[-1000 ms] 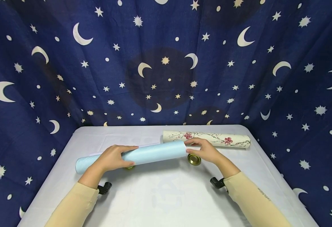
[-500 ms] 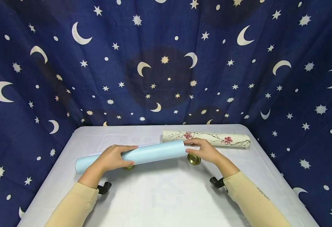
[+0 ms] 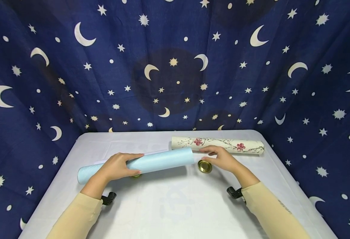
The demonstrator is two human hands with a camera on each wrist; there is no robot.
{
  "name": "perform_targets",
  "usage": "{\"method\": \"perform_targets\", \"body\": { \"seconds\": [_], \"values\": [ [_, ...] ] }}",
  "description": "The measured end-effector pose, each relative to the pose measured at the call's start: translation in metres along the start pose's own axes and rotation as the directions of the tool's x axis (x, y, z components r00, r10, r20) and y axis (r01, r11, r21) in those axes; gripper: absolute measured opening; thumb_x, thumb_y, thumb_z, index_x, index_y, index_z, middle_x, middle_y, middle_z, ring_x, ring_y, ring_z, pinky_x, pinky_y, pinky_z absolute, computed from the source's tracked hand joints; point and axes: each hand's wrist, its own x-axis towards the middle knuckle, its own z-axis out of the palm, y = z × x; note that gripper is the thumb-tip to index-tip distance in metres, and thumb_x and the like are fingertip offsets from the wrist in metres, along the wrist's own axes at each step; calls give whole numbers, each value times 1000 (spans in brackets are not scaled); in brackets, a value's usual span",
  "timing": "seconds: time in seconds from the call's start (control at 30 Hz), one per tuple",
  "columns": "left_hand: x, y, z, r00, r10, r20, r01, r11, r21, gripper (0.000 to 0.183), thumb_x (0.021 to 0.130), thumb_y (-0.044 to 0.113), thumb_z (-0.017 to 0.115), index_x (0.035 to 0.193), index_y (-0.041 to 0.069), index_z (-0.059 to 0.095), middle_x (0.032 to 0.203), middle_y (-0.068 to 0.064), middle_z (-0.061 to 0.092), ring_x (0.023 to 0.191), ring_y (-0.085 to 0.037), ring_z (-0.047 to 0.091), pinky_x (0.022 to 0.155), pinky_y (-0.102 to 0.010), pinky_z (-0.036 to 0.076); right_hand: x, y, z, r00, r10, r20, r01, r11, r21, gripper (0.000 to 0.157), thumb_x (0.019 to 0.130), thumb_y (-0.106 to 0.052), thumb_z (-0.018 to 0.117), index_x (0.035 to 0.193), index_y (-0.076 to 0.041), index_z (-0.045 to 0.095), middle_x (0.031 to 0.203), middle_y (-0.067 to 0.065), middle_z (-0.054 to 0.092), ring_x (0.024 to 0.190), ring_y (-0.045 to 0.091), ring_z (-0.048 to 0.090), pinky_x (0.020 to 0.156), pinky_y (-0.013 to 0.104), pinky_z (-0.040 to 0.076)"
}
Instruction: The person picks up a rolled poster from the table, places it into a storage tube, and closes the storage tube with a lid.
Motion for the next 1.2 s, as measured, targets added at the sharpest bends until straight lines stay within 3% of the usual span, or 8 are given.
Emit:
{"method": "perform_targets", "body": {
  "seconds": [0.57,0.87,1.2],
  "values": [
    [-5,-3,-2,1000,4,2,-4,1000,6,67,73,50,86,135,35,64,125,4,69,103,-15,64,88,-45,51,-16,25,-5,987,139,79,-135,989,-64,49,87,-23,80,129,0,65,125,17,64,109,35,62,91,51,52],
    [-6,-4,-2,1000,-12,1,12,1000,21,68,73,53,85,136,38,63,125,4,69,103,-15,64,88,-45,51,-20,32,-6,986,138,99,-133,989,-59,50,86,-19,80,128,4,63,124,19,63,106,39,62,90,51,53],
    [-6,-8,1,1000,-11,4,11,1000,15,68,73,56,84,135,38,63,126,3,68,100,-14,64,85,-44,52,-19,35,-5,976,179,120,-158,973,-167,59,83,-29,83,129,3,63,113,17,65,97,31,62,86,47,53]
  ]
}}
